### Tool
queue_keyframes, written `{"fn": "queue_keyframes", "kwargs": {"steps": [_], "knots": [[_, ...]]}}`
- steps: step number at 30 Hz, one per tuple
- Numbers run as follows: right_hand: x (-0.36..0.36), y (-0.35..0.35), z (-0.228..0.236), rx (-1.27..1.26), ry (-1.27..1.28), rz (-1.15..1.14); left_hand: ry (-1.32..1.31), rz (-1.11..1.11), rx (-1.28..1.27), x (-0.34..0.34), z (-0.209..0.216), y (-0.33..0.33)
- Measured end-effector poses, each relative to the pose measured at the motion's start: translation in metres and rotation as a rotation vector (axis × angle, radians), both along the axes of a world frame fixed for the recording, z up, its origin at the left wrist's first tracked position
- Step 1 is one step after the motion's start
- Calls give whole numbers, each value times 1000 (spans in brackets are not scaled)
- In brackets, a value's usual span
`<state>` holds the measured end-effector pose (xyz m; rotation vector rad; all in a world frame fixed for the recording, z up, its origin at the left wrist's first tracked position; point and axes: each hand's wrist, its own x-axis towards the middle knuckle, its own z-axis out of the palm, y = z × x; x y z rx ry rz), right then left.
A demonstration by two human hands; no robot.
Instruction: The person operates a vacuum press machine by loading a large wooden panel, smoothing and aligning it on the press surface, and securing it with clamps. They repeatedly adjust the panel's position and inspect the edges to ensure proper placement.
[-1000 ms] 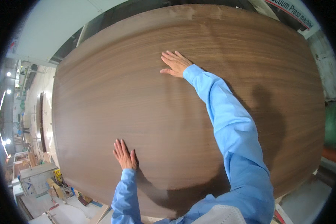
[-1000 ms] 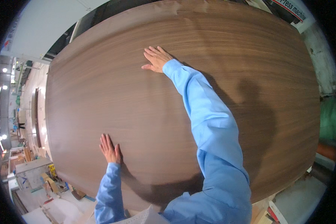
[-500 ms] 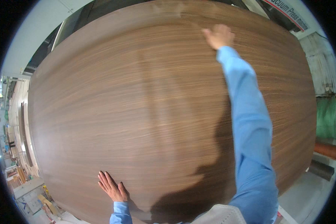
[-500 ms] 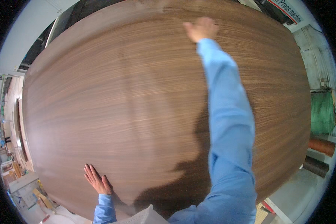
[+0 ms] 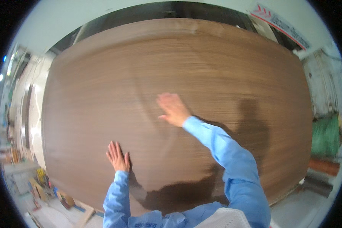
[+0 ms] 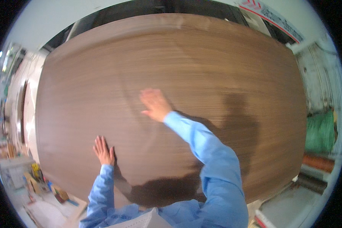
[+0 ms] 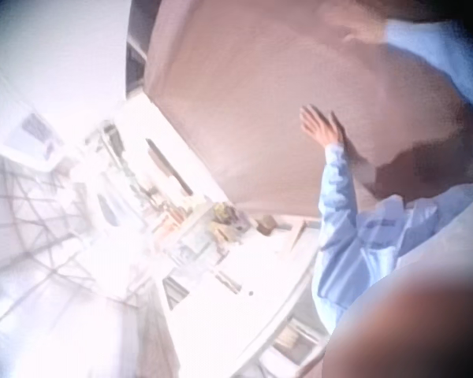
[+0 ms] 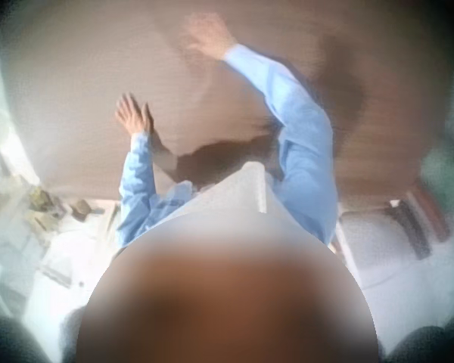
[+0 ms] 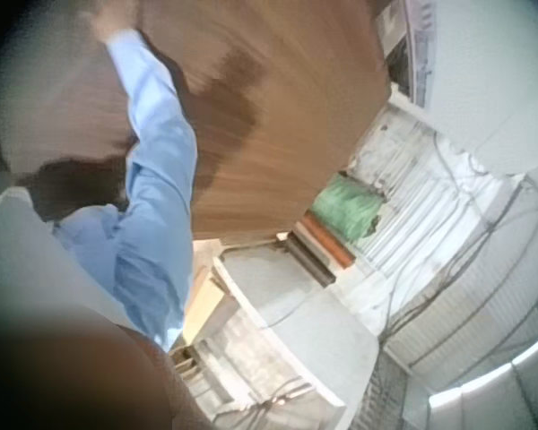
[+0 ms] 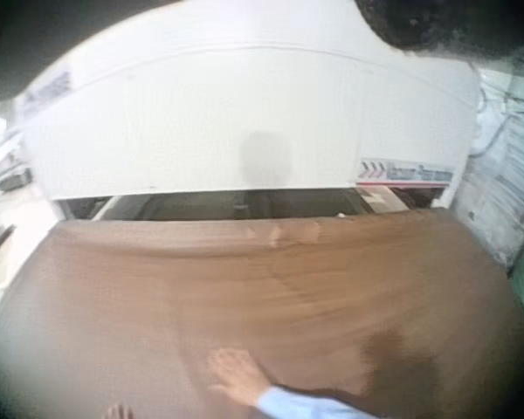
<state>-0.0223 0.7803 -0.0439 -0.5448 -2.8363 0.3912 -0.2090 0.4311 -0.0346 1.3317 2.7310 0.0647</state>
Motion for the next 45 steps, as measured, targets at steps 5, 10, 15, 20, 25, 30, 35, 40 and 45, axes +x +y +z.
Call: {"fn": "queue_keyframes", "kwargs": {"steps": [5,10,15,20,25,30,35,40,45], "knots": [[172,-6,4,196,-258,-598,2,-47,43,1,-4,-63],[331,-62,17,62,-439,-1268,-4,144,44,-6,-4,-197],[338,-172,19,24,-434,-1434,8,536,-31,-45,5,-385],[174,-317,9,-28,-366,-1091,71,460,243,-72,-10,-511],[-53,-426,-9,-43,-342,-770,-283,683,409,-49,-33,-605],[-224,-513,-17,12,-329,-591,-557,856,593,-39,-15,-728],[-367,-588,-25,91,-281,-471,-607,1009,634,-117,-7,-828],[-513,-637,-25,44,-266,-465,-561,1064,617,-224,-44,-959],[-658,-683,-21,88,-288,-494,-806,1586,310,-258,-78,-1122]]}}
